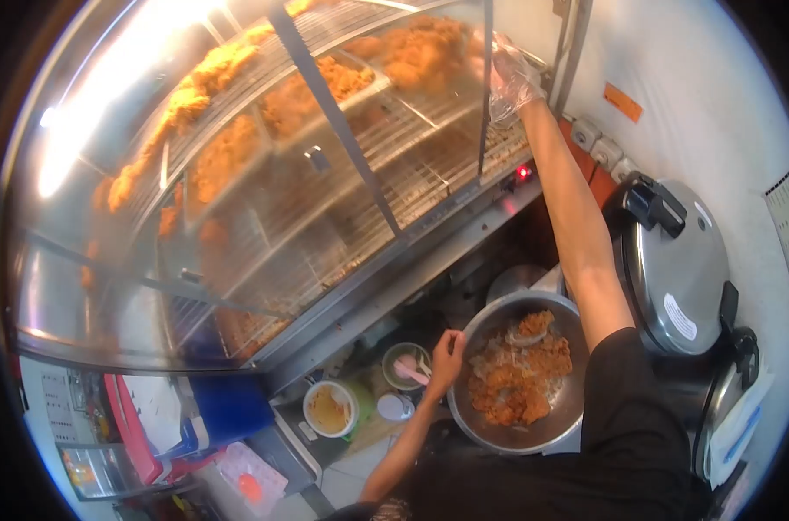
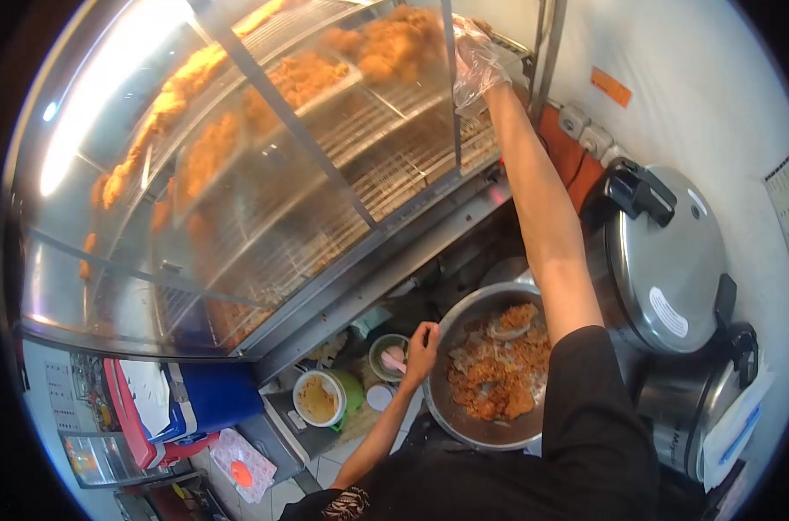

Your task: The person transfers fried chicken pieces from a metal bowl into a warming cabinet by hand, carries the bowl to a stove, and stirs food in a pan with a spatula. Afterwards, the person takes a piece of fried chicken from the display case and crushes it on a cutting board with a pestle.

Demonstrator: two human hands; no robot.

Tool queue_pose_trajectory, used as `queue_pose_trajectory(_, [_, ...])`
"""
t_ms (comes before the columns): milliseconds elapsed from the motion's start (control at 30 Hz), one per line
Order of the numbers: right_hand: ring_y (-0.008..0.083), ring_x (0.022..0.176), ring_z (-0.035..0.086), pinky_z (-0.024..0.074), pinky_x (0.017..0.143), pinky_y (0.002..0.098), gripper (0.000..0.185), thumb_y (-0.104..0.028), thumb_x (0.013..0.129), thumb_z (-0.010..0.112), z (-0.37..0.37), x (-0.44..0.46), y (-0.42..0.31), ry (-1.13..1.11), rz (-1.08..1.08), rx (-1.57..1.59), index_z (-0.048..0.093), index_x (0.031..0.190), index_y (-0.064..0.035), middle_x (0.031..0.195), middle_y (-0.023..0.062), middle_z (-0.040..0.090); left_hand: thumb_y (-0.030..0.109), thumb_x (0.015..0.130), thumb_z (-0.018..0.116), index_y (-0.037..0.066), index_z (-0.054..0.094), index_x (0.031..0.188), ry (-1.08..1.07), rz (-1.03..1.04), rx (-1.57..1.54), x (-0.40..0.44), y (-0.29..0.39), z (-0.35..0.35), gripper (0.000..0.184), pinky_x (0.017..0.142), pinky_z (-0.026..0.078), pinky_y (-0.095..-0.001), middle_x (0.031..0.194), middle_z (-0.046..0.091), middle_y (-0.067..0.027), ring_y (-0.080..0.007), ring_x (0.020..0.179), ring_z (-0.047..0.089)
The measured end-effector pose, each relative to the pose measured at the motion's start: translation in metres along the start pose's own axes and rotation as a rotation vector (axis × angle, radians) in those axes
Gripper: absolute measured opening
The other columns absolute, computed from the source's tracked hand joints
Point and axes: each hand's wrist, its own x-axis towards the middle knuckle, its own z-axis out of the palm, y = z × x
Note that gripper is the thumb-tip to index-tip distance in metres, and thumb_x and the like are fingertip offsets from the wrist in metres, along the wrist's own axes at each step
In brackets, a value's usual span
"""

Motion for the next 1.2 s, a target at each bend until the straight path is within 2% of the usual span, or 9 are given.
queue_pose_trajectory(267, [0.0229,0.103,0.066,0.0532,0.088,0.0326,0.033,-0.016,0.093,0.062,-0.07,-0.244,-0.046,-0.093,-0.112,-0.401,0.056,0.122,-0.0019,0.119,0.0125,0.062,0.021,0.101,0.051,0.002,0.057,0.097,-0.021,0.007,-0.017,0.0,0.0,-0.003,0.02,0.079,0.043,-0.0263,0.089,0.056,-0.0021,-0.0105,0.085,0.051])
queue_pose_trajectory(300, [0.0194,0.103,0.065,0.0528,0.088,0.0303,0.027,-0.015,0.094,0.06,-0.063,-0.293,-0.062,-0.063,0.026,-0.004,0.059,0.117,-0.0017,0.116,0.0129,0.064,0.022,0.101,0.051,0.002,0.056,0.097,-0.026,-0.015,-0.022,0.001,0.001,-0.002,0.021,0.079,0.043,-0.026,0.088,0.055,-0.0016,-0.0099,0.085,0.05])
queue_pose_trajectory(333, [0.017,0.1,0.066,0.0534,0.086,0.0291,0.023,-0.018,0.095,0.06,-0.055,-0.324,-0.08,0.164,0.477,-0.368,0.061,0.112,-0.0027,0.108,0.0098,0.066,0.023,0.101,0.051,0.002,0.056,0.098,-0.026,-0.032,-0.022,0.0,0.001,-0.003,0.022,0.079,0.042,-0.0256,0.088,0.055,-0.0011,-0.0093,0.085,0.049])
queue_pose_trajectory(467, [0.0107,0.073,0.057,0.0489,0.072,0.0311,0.02,-0.025,0.088,0.069,-0.099,-0.484,-0.04,0.027,0.77,-0.775,0.064,0.095,-0.0069,0.079,0.0038,0.063,0.025,0.102,0.05,0.001,0.056,0.097,-0.044,-0.047,-0.079,-0.001,0.002,-0.002,0.025,0.08,0.041,-0.0248,0.087,0.054,-0.0012,-0.0092,0.085,0.049])
queue_pose_trajectory(600, [0.041,0.109,0.057,0.053,0.084,0.0445,0.059,-0.027,0.08,0.074,-0.065,-0.532,-0.041,-0.135,1.044,-1.504,0.05,0.131,-0.0103,0.114,0.0223,0.06,0.028,0.103,0.049,0.001,0.055,0.097,-0.083,-0.035,0.023,-0.003,0.011,-0.003,0.028,0.08,0.04,-0.0246,0.088,0.053,-0.0007,-0.0095,0.086,0.048])
queue_pose_trajectory(800, [0.0407,0.102,0.058,0.0523,0.084,0.0434,0.068,-0.028,0.078,0.075,-0.078,-0.582,-0.001,0.149,1.206,-1.399,0.045,0.133,-0.0021,0.112,0.0255,0.058,0.032,0.104,0.047,0.001,0.059,0.101,-0.062,0.0,0.041,-0.002,0.005,-0.003,0.033,0.081,0.042,-0.0262,0.092,0.058,-0.0026,-0.0107,0.088,0.05])
queue_pose_trajectory(933, [0.0373,0.095,0.06,0.0526,0.082,0.0406,0.067,-0.024,0.077,0.077,-0.069,-0.591,-0.01,0.097,0.937,-1.438,0.045,0.133,-0.0037,0.11,0.0214,0.06,0.034,0.104,0.047,0.0,0.058,0.101,-0.073,-0.003,0.081,0.0,0.009,-0.002,0.036,0.082,0.041,-0.0273,0.093,0.058,-0.0031,-0.0113,0.088,0.05])
queue_pose_trajectory(1133, [0.0197,0.084,0.059,0.0493,0.083,0.0331,0.059,-0.002,0.072,0.08,-0.078,-0.597,-0.003,0.431,0.836,-0.556,0.053,0.125,-0.0053,0.103,0.0086,0.062,0.033,0.103,0.048,0.001,0.057,0.099,-0.06,-0.014,0.03,0.0,0.008,-0.002,0.034,0.08,0.041,-0.0265,0.089,0.055,-0.0016,-0.0102,0.085,0.049])
queue_pose_trajectory(1200, [0.0119,0.082,0.057,0.0492,0.074,0.0274,0.052,0.001,0.074,0.078,-0.089,-0.583,0.002,0.288,0.454,-0.682,0.056,0.121,-0.005,0.103,0.0057,0.063,0.03,0.102,0.05,0.002,0.056,0.097,-0.058,-0.009,-0.007,0.0,0.01,-0.002,0.029,0.079,0.04,-0.0246,0.087,0.052,0.0006,-0.0085,0.084,0.047])
